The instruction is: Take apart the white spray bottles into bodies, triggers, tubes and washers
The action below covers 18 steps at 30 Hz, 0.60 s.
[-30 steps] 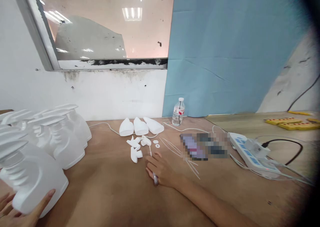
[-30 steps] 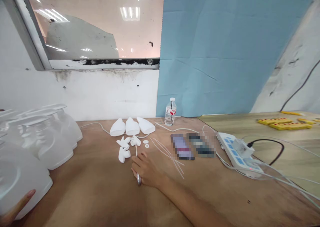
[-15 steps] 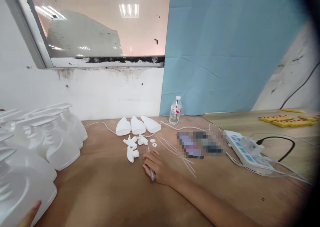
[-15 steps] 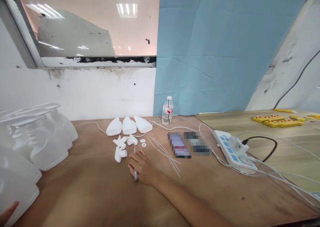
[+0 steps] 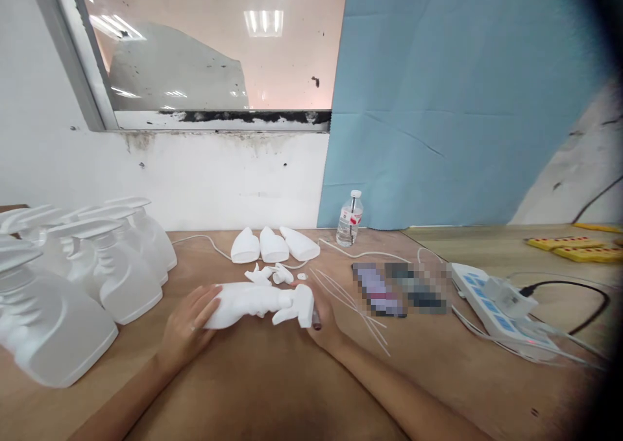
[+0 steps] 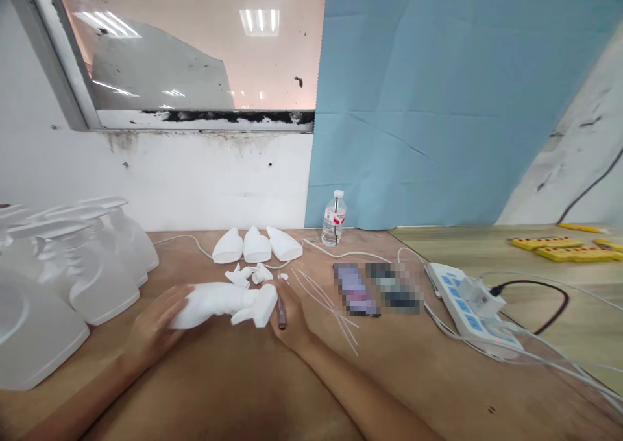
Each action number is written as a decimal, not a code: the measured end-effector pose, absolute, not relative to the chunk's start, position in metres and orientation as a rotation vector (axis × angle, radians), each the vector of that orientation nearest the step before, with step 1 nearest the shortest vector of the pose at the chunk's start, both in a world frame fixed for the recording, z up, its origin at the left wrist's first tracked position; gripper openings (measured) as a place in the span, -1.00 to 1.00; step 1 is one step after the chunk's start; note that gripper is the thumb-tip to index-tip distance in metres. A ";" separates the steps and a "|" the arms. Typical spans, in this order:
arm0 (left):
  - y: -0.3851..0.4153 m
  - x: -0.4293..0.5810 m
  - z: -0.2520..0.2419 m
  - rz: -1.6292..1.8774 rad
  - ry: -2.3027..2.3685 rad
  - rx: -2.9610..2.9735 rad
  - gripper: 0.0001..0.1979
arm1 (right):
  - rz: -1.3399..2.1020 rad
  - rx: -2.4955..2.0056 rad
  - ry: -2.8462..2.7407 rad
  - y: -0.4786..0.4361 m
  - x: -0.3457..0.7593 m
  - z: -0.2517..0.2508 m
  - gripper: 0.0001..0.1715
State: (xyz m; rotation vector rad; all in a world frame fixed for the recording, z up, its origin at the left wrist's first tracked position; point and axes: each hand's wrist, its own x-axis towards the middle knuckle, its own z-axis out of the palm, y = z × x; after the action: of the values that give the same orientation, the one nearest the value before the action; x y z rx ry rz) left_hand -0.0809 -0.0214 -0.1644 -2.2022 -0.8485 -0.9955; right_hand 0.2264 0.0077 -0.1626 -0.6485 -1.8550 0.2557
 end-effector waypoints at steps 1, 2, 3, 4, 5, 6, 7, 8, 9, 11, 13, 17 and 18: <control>-0.004 -0.076 -0.165 -0.977 -0.820 -2.195 -0.31 | 0.280 -0.650 -1.833 0.008 0.231 -0.161 -0.64; 0.012 -0.071 -0.165 -0.970 -0.807 -2.193 -0.32 | 0.297 -0.651 -1.820 0.008 0.236 -0.159 -0.61; 0.025 -0.067 -0.166 -0.966 -0.796 -2.193 -0.33 | 0.322 -0.654 -1.811 0.008 0.241 -0.157 -0.58; 0.035 -0.063 -0.168 -0.967 -0.792 -2.191 -0.34 | 0.359 -0.660 -1.801 0.008 0.245 -0.156 -0.56; 0.043 -0.061 -0.169 -0.970 -0.794 -2.191 -0.36 | 0.413 -0.673 -1.792 0.008 0.249 -0.155 -0.53; 0.048 -0.059 -0.171 -0.973 -0.800 -2.192 -0.37 | 0.476 -0.695 -1.782 0.008 0.251 -0.154 -0.50; 0.051 -0.059 -0.172 -0.976 -0.810 -2.193 -0.38 | 0.537 -0.721 -1.768 0.008 0.252 -0.154 -0.45; 0.052 -0.059 -0.173 -0.977 -0.820 -2.196 -0.40 | 0.598 -0.749 -1.746 0.008 0.251 -0.154 -0.40; 0.051 -0.061 -0.173 -0.973 -0.828 -2.200 -0.40 | 0.650 -0.775 -1.721 0.007 0.249 -0.154 -0.33; 0.046 -0.065 -0.173 -0.957 -0.832 -2.233 -0.39 | 0.713 -0.795 -1.675 0.006 0.241 -0.155 -0.22; 0.042 -0.068 -0.173 -0.977 -0.837 -2.310 -0.38 | 0.737 -0.801 -1.589 0.004 0.233 -0.156 -0.19; 0.038 -0.064 -0.173 -1.341 -0.981 -2.464 -0.48 | 0.691 -0.882 -1.374 0.008 0.229 -0.162 -0.45; 0.038 -0.061 -0.173 -1.430 -1.030 -2.467 -0.51 | 0.688 -0.905 -1.339 0.011 0.232 -0.165 -0.53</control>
State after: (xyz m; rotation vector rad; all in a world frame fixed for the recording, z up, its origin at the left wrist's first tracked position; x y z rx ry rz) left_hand -0.0615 0.0381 -0.1731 -2.4668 -1.0303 -1.4300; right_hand 0.2318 0.0114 -0.1654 -0.9049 -1.3394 0.6879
